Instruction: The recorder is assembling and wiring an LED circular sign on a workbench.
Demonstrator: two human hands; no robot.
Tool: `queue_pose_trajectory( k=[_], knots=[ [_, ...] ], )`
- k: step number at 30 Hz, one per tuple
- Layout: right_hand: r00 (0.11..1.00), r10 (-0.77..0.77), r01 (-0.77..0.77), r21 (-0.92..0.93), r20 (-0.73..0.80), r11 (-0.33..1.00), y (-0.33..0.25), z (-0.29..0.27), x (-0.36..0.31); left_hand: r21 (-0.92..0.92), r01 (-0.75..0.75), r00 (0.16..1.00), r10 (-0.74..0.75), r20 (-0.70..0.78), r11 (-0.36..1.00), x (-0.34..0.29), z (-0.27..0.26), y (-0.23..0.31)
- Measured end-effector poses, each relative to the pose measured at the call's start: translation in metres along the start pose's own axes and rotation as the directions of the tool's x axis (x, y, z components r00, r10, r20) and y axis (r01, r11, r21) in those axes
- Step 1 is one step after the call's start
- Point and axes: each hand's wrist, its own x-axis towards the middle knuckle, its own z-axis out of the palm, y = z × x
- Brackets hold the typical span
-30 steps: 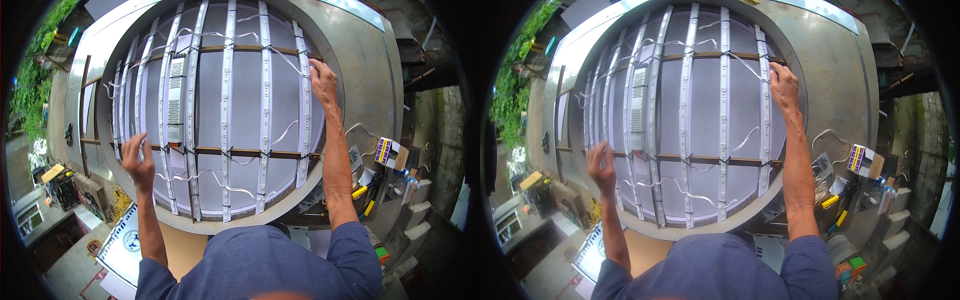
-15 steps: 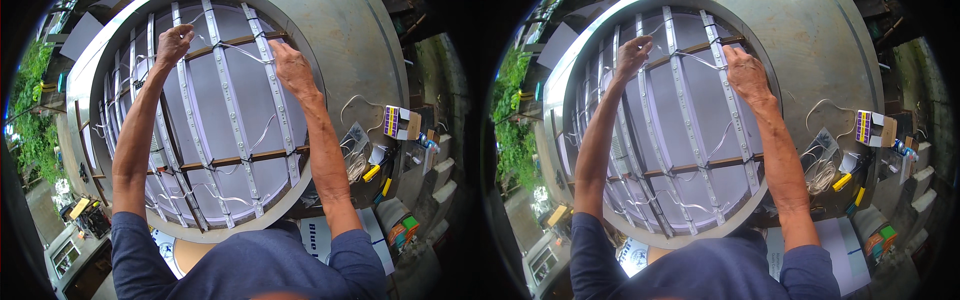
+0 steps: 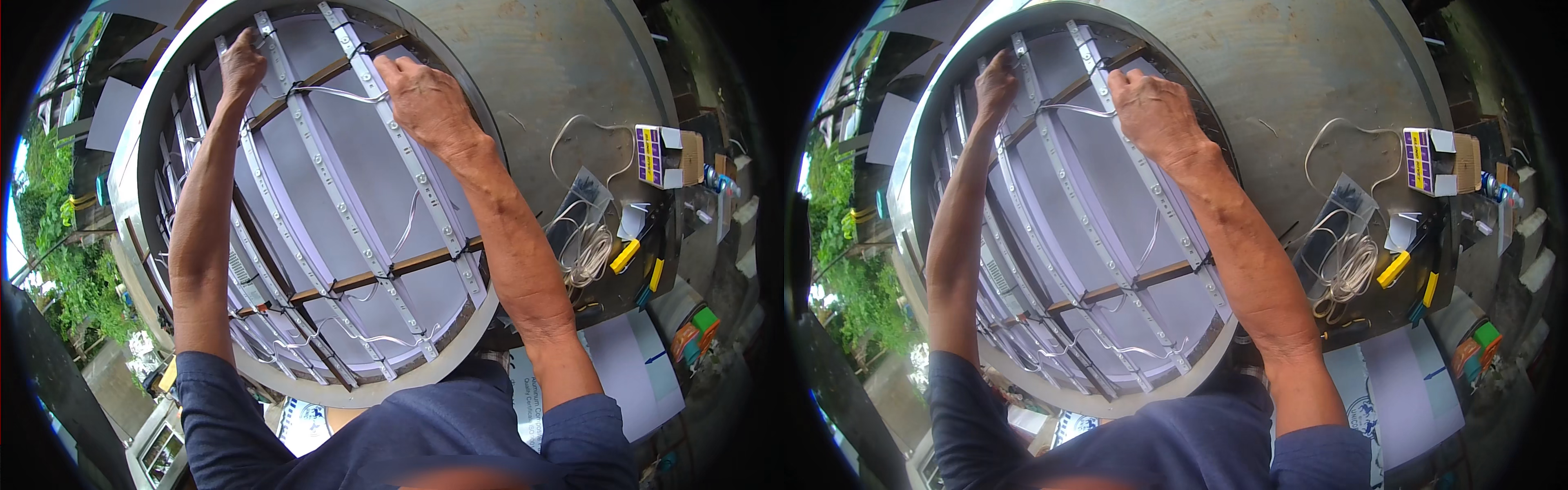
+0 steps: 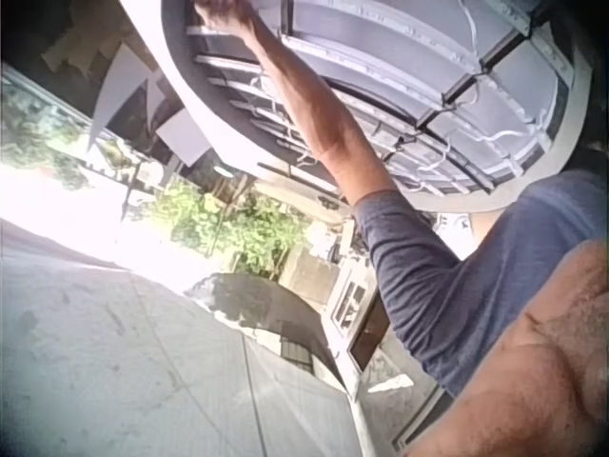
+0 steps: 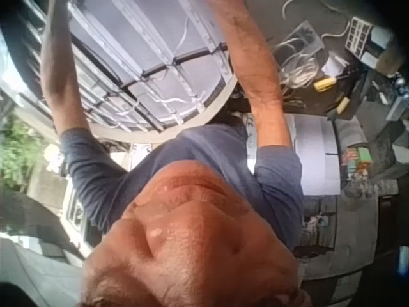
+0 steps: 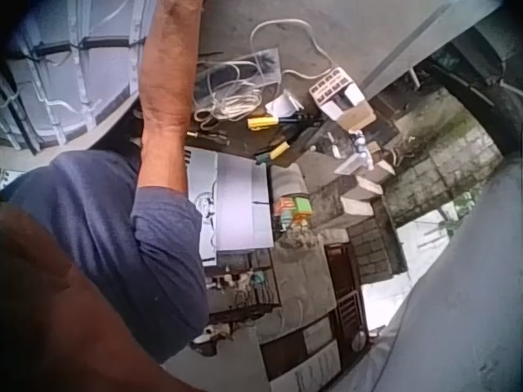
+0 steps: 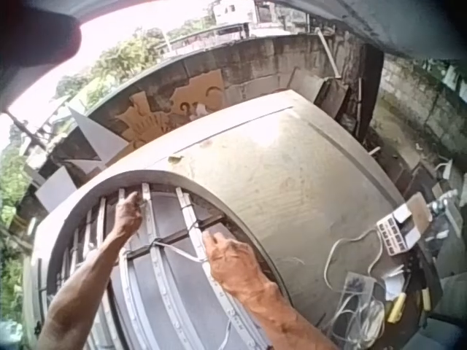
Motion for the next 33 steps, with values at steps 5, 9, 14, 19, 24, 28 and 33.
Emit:
queue_pose_trajectory(
  k=[5,9,14,19,24,28,33],
  knots=[
    [1.0,0.025,-0.025,-0.004,-0.011,1.0,-0.004,0.004,-0.002,-0.233,0.281,0.942,-0.221,0.253,0.931,0.019,-0.001,-0.027],
    [1.0,0.013,-0.013,-0.037,-0.016,0.999,0.002,0.007,-0.004,-0.434,0.35,0.852,-0.09,0.515,0.83,0.023,-0.01,-0.021],
    [1.0,0.01,-0.01,-0.04,-0.011,0.999,0.001,0.008,-0.004,-0.394,0.524,0.723,-0.149,0.675,0.755,0.03,-0.022,-0.019],
    [1.0,0.009,-0.009,-0.04,0.011,0.999,0.001,0.007,-0.003,-0.31,0.484,0.729,-0.182,0.66,0.819,0.035,-0.015,-0.023],
    [1.0,0.009,-0.009,-0.063,0.013,0.998,0.0,0.002,-0.002,-0.312,0.345,0.741,-0.053,0.67,0.885,0.046,-0.006,-0.033],
    [0.999,0.003,0.0,-0.057,0.049,0.998,-0.003,-0.001,0.0,-0.448,0.232,0.801,0.092,0.592,0.863,0.035,-0.003,-0.034],
    [0.996,0.016,-0.009,-0.074,0.088,0.997,0.001,-0.004,-0.002,-0.512,0.479,0.787,-0.091,0.61,0.713,0.032,0.013,-0.023]
  ],
)
